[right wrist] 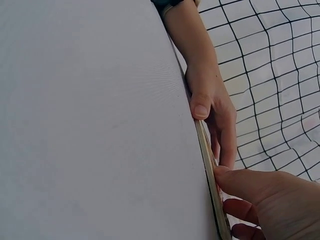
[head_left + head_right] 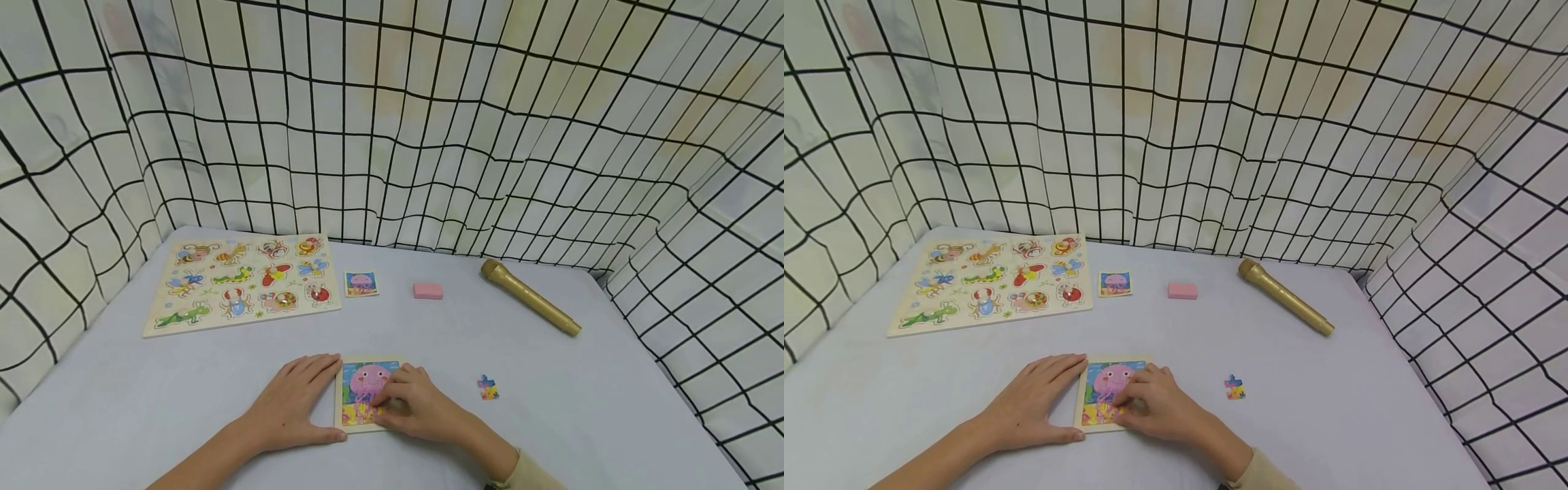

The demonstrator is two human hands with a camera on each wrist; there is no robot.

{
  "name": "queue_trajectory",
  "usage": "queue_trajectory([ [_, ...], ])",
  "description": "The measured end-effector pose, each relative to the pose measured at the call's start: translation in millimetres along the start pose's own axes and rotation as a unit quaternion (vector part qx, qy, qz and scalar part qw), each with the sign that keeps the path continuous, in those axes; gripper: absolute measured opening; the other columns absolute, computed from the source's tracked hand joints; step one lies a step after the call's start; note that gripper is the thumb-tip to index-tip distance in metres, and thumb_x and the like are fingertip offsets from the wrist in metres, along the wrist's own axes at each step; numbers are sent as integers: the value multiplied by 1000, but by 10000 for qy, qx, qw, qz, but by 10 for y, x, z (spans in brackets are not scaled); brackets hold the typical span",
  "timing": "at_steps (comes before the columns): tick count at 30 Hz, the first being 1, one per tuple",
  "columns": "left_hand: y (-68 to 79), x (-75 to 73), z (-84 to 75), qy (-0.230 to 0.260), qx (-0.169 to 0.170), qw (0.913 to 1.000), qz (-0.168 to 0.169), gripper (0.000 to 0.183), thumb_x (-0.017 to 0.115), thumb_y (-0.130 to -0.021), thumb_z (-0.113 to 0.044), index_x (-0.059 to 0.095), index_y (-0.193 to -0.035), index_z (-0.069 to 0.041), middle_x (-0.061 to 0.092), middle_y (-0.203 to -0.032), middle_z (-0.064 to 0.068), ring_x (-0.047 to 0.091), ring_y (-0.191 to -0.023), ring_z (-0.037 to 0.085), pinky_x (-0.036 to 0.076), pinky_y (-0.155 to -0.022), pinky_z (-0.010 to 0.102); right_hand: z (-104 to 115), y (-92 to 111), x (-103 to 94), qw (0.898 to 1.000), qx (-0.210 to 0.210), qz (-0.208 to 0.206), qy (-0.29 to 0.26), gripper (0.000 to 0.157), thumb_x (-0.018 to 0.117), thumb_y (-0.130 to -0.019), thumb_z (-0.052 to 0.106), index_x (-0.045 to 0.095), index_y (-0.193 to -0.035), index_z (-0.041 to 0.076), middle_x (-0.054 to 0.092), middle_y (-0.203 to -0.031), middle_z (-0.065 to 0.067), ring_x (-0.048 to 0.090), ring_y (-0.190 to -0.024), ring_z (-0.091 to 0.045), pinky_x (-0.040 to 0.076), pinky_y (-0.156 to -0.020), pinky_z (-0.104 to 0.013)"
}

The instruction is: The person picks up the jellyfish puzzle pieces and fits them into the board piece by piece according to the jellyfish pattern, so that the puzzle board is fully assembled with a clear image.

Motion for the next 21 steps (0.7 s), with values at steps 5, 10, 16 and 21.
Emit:
queue_trajectory([
  [5,3,0,-4,-2,-6,10000,17,103,44,-66,-83,43,-137,-8,40,-140,4,36,-126,20,27,-102,43,-32,48,-43,9999,-102,-123,63,16,70,-81,32,68,-94,24,57,-90,20,41,-88,0,31,-74,-19],
  [10,2,-1,-10,37,-10,10000,34,103,45,-66,-82,43,-137,-7,40,-140,4,36,-126,20,27,-102,43,-132,126,-136,9996,30,-270,10,17,71,-79,27,68,-96,22,57,-90,18,43,-89,-2,37,-78,-20],
  [16,7,-19,-29,12,105,9999,-116,101,47,-67,-81,46,-134,-6,43,-138,6,37,-125,21,28,-101,44,-312,263,-284,9982,192,-560,-28,20,72,-79,20,67,-98,18,57,-95,16,45,-93,-5,42,-81,-25],
  [21,4,-29,-41,-57,170,9997,-186,100,47,-67,-80,47,-133,-5,44,-137,6,38,-124,22,29,-100,45,-461,383,-429,9958,393,-828,73,21,72,-78,16,67,-99,17,57,-97,14,47,-95,-6,44,-80,-27],
])
Point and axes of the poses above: each hand's wrist, its own y-axis away from the middle knuckle, its own x-axis out of the palm, z = x × y, the point moved 10 cm from there along -y, towards the middle knuckle
